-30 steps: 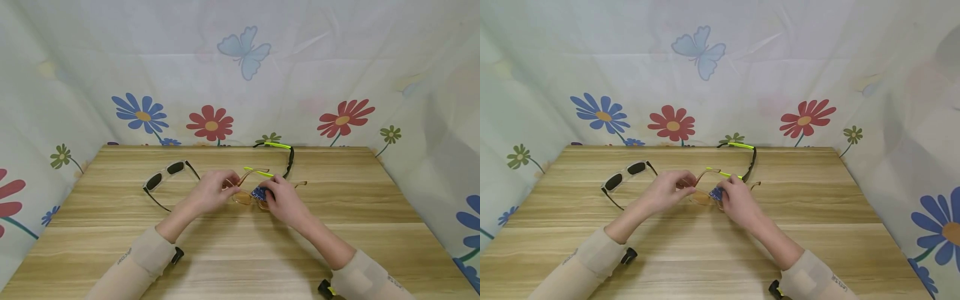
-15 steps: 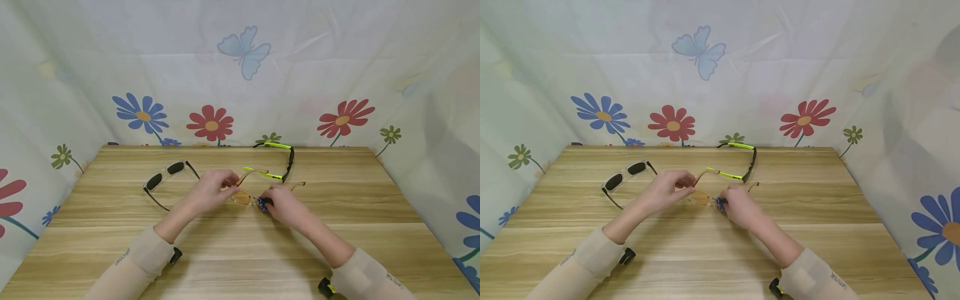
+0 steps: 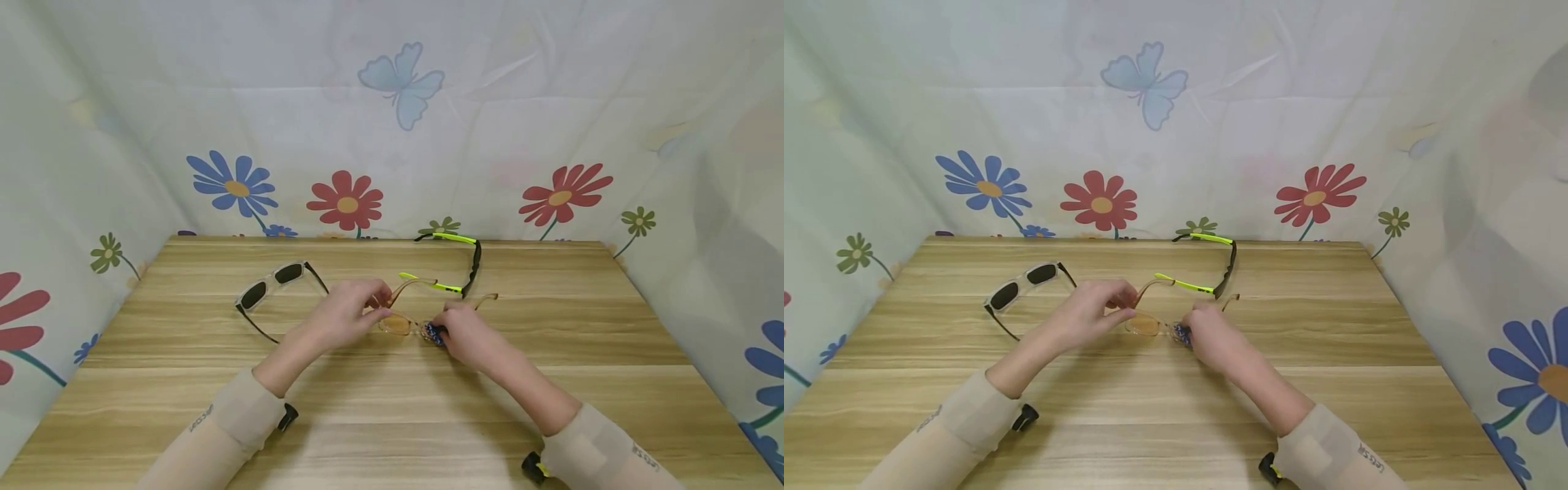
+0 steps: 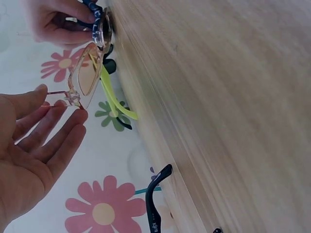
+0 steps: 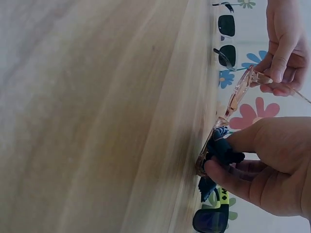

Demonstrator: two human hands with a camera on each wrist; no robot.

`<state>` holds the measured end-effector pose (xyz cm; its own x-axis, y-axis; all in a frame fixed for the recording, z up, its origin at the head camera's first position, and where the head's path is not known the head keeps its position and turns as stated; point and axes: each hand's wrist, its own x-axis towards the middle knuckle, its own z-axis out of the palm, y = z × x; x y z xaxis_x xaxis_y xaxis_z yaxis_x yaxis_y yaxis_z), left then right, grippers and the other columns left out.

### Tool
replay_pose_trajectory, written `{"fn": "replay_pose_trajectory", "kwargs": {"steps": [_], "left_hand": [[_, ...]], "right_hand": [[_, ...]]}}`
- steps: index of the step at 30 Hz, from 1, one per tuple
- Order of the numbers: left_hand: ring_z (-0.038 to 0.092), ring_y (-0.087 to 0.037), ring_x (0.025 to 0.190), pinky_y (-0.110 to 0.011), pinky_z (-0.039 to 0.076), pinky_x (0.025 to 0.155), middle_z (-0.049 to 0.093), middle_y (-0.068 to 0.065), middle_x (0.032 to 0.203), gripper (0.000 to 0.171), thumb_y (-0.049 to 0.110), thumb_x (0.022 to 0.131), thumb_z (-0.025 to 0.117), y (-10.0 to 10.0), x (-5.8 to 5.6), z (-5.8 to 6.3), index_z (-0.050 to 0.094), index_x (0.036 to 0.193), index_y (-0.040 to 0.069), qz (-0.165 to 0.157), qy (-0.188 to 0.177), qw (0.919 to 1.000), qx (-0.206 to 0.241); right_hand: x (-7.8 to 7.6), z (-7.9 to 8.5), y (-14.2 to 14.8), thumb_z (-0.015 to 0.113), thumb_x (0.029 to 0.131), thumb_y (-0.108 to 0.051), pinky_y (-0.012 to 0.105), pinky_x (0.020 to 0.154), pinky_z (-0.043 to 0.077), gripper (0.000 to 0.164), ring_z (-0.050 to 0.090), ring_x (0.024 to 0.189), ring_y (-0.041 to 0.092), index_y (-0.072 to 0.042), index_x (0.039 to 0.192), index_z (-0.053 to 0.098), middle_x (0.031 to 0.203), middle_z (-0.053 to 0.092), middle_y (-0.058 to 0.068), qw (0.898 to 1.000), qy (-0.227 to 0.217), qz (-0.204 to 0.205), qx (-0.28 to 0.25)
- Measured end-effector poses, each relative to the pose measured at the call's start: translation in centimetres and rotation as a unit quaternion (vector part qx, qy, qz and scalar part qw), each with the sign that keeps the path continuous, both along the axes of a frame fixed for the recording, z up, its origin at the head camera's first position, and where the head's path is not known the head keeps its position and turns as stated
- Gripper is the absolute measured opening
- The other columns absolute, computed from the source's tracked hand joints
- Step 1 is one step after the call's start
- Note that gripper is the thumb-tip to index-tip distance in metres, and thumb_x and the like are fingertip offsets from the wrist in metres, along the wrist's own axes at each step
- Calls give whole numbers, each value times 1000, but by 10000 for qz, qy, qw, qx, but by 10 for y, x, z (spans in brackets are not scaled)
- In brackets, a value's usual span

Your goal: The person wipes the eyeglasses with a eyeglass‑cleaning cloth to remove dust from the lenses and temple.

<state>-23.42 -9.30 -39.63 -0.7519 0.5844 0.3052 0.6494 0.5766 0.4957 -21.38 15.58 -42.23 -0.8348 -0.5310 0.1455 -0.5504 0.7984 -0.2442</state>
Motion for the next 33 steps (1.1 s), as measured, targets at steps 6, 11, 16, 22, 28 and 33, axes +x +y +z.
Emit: {"fn": "replay_pose_trajectory", "kwargs": {"steps": [6,11,16,22,28,33], "left_hand": [[72,-18,92,-34,58,80,73,-5,98,13,9,96,75,1,0,0,71,107,4,-10,51,10000,73],[72,-18,91,-33,58,79,74,-5,98,13,9,95,75,2,1,2,71,107,5,45,162,9999,20],[71,-17,89,-32,58,79,73,-4,96,13,9,95,76,2,1,1,72,106,4,12,175,9998,8],[69,-13,86,-31,57,78,71,0,93,10,12,94,77,1,3,3,70,101,8,-10,70,9999,-127],[68,-12,87,-32,56,79,72,2,91,9,14,95,77,1,5,3,69,98,11,-63,36,9997,-212],[69,-14,87,-33,56,79,72,2,90,10,14,93,79,0,6,3,71,96,11,-42,6,9997,-238]], "right_hand": [[-2,-2,1,74,88,7,38,76,56,17,66,87,26,3,104,76,92,65,11,9994,-78,182,-271],[-3,-2,1,75,88,6,38,77,56,15,66,88,24,2,103,77,92,66,9,9980,-97,299,-550],[-4,-4,0,74,87,8,36,74,56,17,65,84,24,2,102,78,89,64,9,9986,100,331,-397],[-4,-5,0,72,86,11,34,69,55,15,63,80,24,5,100,77,84,61,11,9995,227,206,23],[-3,-4,2,70,87,11,34,69,55,15,63,81,24,4,98,78,84,60,11,9997,188,83,102],[-4,-6,3,70,87,11,33,69,55,16,63,79,23,2,96,78,84,61,9,9994,240,255,-53]]}}
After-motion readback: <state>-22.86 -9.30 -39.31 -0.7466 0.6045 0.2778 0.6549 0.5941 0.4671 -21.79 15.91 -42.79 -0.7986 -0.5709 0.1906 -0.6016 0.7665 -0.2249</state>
